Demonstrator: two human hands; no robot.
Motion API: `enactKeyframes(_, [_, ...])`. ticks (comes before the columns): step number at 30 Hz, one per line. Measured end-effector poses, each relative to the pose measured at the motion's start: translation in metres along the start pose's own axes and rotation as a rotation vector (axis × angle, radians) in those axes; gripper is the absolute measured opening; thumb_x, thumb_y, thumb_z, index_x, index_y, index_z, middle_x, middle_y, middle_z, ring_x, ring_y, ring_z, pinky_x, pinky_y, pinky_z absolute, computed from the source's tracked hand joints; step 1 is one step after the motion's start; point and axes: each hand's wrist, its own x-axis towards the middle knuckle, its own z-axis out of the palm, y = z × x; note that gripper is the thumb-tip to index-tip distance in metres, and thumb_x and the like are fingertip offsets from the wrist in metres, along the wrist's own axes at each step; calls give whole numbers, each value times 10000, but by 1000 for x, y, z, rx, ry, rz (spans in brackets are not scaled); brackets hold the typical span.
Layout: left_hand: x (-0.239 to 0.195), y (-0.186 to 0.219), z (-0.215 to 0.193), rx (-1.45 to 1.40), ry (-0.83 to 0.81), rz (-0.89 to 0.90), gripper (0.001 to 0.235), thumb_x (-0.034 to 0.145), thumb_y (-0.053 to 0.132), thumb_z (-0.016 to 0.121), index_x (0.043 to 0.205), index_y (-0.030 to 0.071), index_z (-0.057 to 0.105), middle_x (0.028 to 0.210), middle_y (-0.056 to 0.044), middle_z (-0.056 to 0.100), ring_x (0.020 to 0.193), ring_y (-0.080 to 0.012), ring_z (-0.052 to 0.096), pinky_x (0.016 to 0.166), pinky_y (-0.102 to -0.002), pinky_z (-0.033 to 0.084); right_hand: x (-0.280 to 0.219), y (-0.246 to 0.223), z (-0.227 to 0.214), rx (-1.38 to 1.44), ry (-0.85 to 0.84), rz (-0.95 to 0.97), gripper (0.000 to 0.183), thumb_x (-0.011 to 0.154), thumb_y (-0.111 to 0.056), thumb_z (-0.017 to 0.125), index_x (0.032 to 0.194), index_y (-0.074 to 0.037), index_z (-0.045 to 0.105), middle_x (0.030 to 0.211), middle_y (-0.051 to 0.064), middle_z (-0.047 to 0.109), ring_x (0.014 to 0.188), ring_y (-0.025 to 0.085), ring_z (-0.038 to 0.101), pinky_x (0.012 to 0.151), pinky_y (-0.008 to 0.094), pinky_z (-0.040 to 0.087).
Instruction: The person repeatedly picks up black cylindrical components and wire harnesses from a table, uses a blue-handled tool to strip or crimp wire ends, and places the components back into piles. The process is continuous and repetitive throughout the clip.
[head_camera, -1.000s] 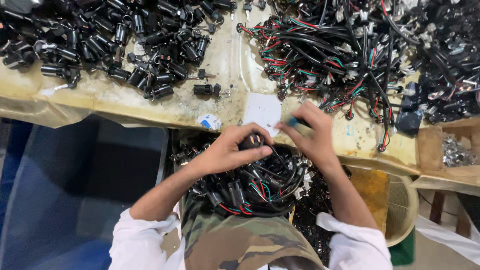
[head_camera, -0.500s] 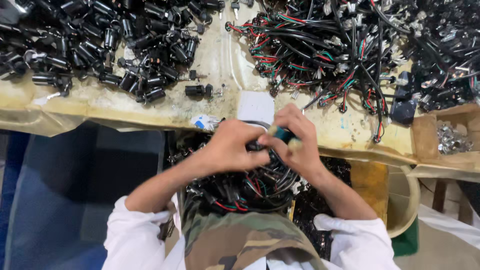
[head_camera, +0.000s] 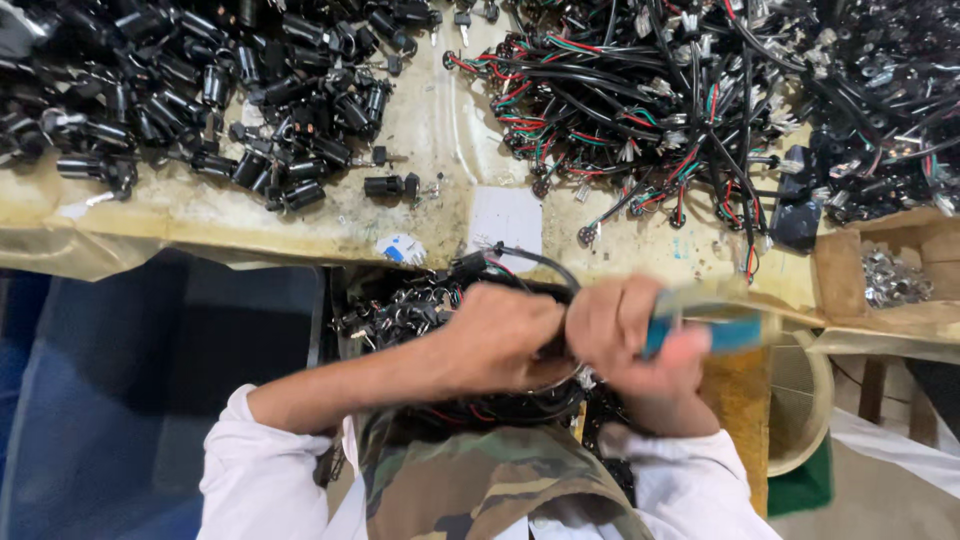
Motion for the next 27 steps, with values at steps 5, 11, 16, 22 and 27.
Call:
enactKeyframes(5, [-3,8,-50,-34,-145,330,189,810,300,730,872,146,640,856,-27,597,880,-252,595,811,-442,409,121,-13,-87,-881,46,-213,150,1087,-167,696,1029,-87,584,798,82,617,567,189,558,589,320,494])
enactKeyframes(11, [-13,32,-60,44,-471,408,234,867,232,696,1053,103,635,1007,-60,571,1022,-257,553,907,-431,403,185,26,-184,-1997,62,-192,351,847,-157,817,1145,-88,645,1055,128,694,885,382,680,721,480,538])
enactKeyframes(16, [-39,24,-64,138,-436,309,508,810,184,703,1295,53,627,1180,-113,612,1156,-282,552,1084,-491,377,97,47,-175,-1900,-77,-202,321,892,-235,797,1075,-37,624,1084,148,704,758,347,688,612,429,531])
enactKeyframes(22, [-65,-68,-91,-266,-77,-143,471,782,210,838,1210,67,702,1261,-114,682,1210,-320,621,1024,-443,494,88,16,-208,-1845,-257,-399,330,910,-290,812,883,-55,582,1101,98,738,724,289,684,641,398,538])
enactKeyframes(27, [-86,-204,-121,931,543,-496,620,1152,597,472,1493,102,624,1556,-244,497,1476,-432,339,1153,-588,240,113,-1,-200,-1875,-290,-383,444,885,-404,883,955,-37,644,1052,96,727,752,271,709,623,361,546])
